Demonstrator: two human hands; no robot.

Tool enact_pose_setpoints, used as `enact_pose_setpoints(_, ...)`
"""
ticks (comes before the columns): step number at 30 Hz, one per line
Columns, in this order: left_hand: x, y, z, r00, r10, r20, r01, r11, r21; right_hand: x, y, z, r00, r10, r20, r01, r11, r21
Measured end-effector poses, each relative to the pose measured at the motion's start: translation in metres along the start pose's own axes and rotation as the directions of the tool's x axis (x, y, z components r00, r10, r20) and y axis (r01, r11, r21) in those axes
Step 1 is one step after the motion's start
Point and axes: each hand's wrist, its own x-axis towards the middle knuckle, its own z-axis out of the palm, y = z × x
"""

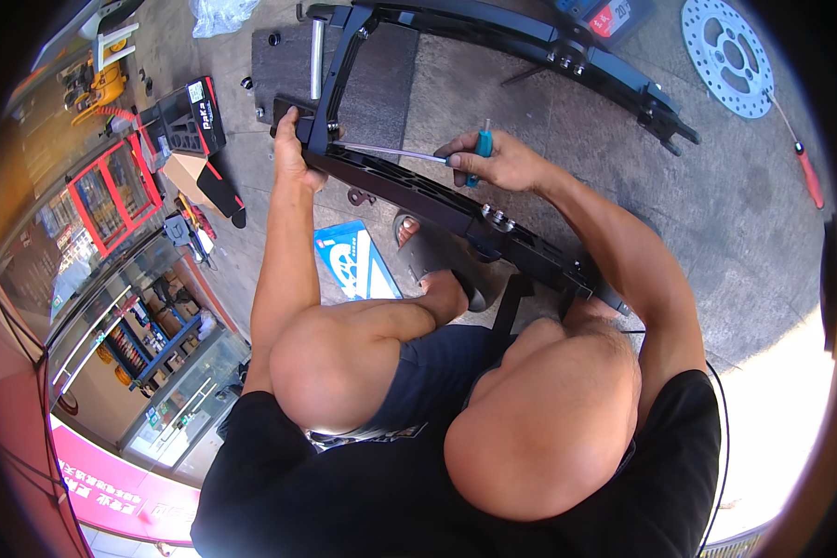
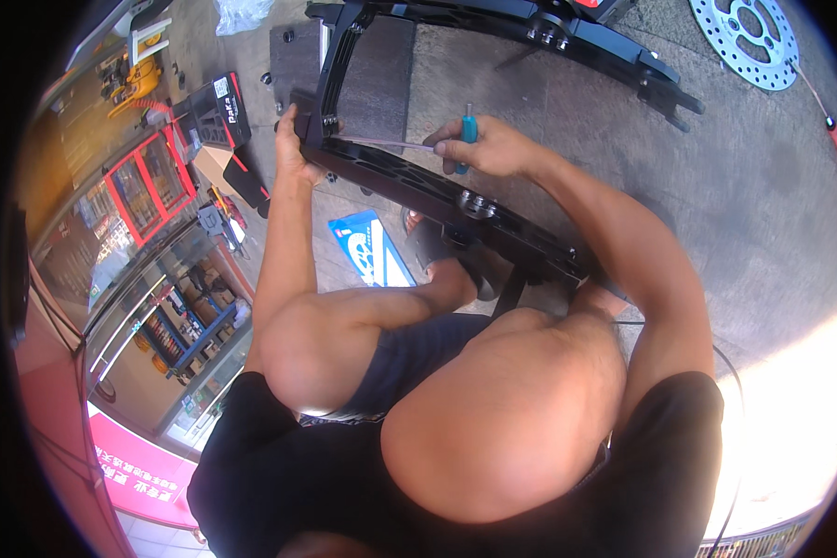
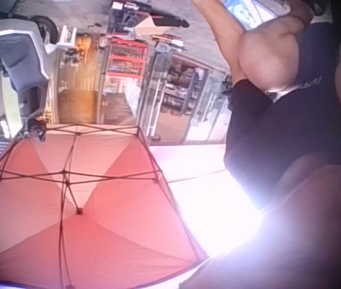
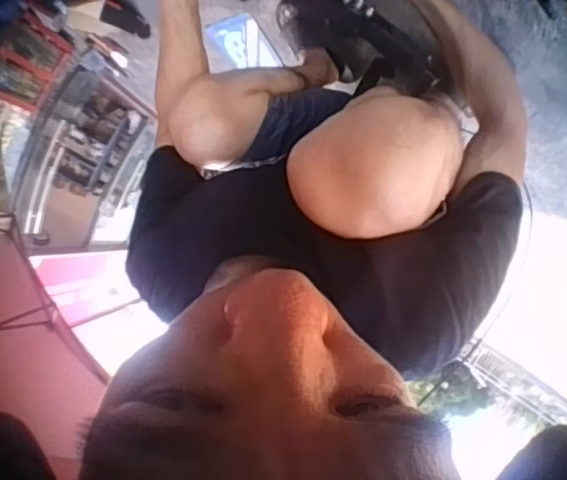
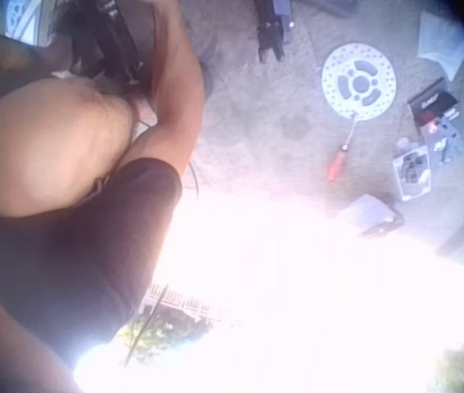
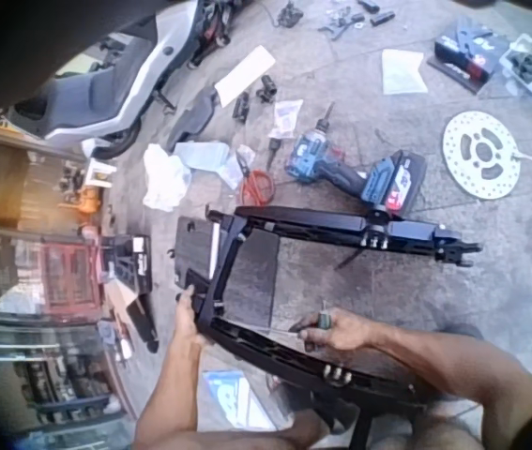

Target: The person assembles a black metal frame on the floor, attaching brackets and a cylindrical tube using a T-handle Allen key. The person tightens bolts, inserts the tube, and secures end caps to complete the assembly.

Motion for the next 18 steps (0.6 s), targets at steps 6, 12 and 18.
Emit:
enact_pose_setpoints(6, 0.007, 0.000, -0.005, 0.999, -0.048, -0.005, 0.048, 0.998, -0.038, 0.006, 0.003, 0.005, 0.995, 0.102, 0.002, -0.102, 0.991, 0.087)
enact_pose_setpoints(12, 0.005, -0.001, -0.004, 0.998, -0.048, -0.042, 0.047, 0.999, -0.024, 0.006, 0.013, 0.007, 0.991, 0.130, 0.017, -0.131, 0.972, 0.194)
enact_pose_setpoints(18, 0.004, -0.002, -0.004, 0.999, -0.048, -0.017, 0.047, 0.998, -0.052, 0.003, 0.009, 0.013, 0.985, 0.162, 0.057, -0.170, 0.880, 0.444)
